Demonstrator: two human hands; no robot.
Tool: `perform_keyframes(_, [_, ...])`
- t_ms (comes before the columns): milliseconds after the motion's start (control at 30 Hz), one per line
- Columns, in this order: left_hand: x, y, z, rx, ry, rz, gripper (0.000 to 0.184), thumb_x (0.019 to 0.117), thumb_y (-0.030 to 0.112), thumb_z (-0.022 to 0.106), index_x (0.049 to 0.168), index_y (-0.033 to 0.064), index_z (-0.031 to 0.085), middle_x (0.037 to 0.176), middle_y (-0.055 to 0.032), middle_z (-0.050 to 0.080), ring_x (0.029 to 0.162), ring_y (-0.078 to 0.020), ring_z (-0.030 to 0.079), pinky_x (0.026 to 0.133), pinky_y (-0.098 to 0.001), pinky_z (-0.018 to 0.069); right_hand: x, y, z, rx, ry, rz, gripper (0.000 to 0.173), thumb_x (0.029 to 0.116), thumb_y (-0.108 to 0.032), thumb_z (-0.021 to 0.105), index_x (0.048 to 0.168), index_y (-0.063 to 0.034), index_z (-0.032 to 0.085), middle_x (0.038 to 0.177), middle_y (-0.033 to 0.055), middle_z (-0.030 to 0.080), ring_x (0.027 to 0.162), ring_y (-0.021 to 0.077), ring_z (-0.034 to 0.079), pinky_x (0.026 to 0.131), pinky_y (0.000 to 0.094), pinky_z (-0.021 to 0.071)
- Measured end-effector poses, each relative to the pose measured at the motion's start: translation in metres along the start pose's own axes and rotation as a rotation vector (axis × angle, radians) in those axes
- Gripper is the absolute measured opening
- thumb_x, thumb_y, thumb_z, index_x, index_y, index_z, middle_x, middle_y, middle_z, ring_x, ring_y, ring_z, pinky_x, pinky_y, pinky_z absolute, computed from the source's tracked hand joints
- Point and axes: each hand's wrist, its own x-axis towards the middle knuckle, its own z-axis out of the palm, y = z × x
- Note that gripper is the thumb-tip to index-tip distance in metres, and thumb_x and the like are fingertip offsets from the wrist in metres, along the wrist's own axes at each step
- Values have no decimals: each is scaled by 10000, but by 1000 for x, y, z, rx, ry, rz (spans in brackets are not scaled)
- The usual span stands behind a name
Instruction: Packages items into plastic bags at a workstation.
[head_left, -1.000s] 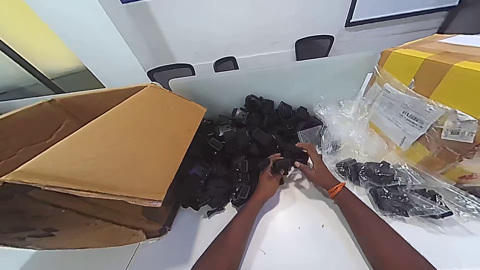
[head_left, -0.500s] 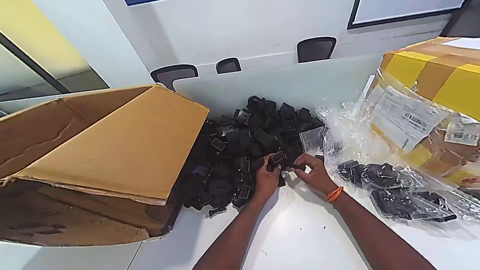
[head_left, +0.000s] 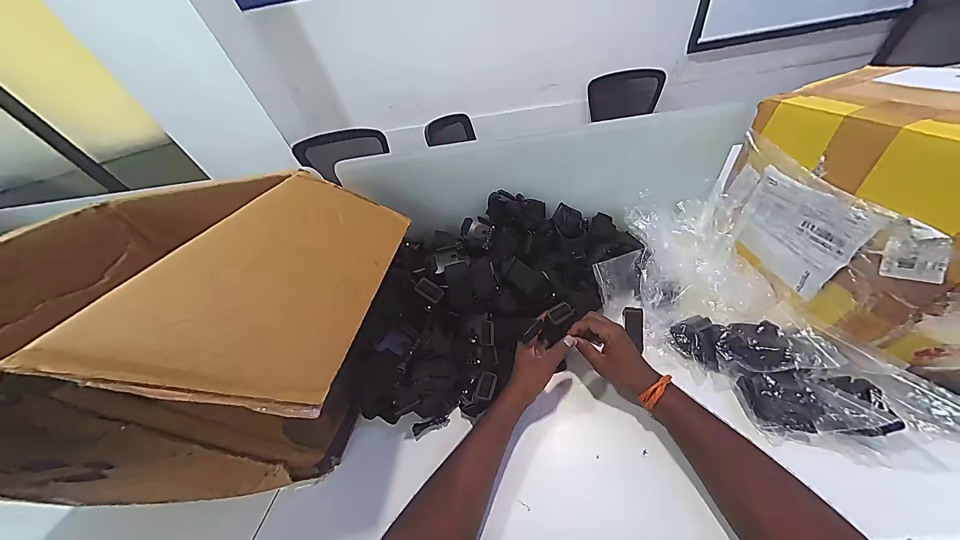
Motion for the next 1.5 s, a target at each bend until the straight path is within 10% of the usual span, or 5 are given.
perform_keyframes(233, [6, -6, -1, 271, 43, 35, 647, 886, 191, 791, 1437, -13, 522, 1293, -148, 674, 1117, -162, 694, 991, -344, 579, 4, -2, -15, -17, 179, 35, 183, 943, -94, 596, 1070, 17, 667, 988, 93, 701, 849, 130, 680, 775, 317, 588])
perform_keyframes(500, [-14, 1, 10, 667, -389, 369, 552, 983, 177, 576, 1501, 10, 480, 1538, -177, 483, 1414, -231, 490, 1161, -392, 426, 10, 4, -71, -502, 633, 72, 220, 924, -128, 615, 1083, 13, 671, 1073, 191, 660, 938, 280, 658, 805, 435, 558])
perform_keyframes(767, [-21, -1, 11, 632, -602, 804, 364, 931, 37, 484, 1229, 22, 693, 1233, -130, 708, 1054, -191, 712, 888, -366, 590, 10, 23, -53, -646, 233, 119, 225, 959, -179, 586, 1075, -56, 734, 1170, 169, 672, 1109, 348, 633, 947, 534, 516])
perform_keyframes(1167, [-23, 4, 15, 816, -712, 576, 258, 989, 44, 525, 1148, 80, 725, 1526, -176, 491, 1011, -269, 715, 799, -419, 601, 18, 9, -35, -998, -163, 518, 524, 945, -188, 638, 1462, -254, 581, 1600, 251, 353, 1489, 511, 261, 1097, 814, 155])
perform_keyframes(1500, [-23, 15, 15, 699, -813, 364, 268, 985, -18, 471, 1179, 34, 648, 1494, -215, 476, 1221, -270, 617, 971, -380, 550, 20, 6, -39, -948, -13, 516, 517, 995, -242, 557, 1471, -41, 530, 1548, 140, 487, 1442, 356, 435, 1137, 758, 160])
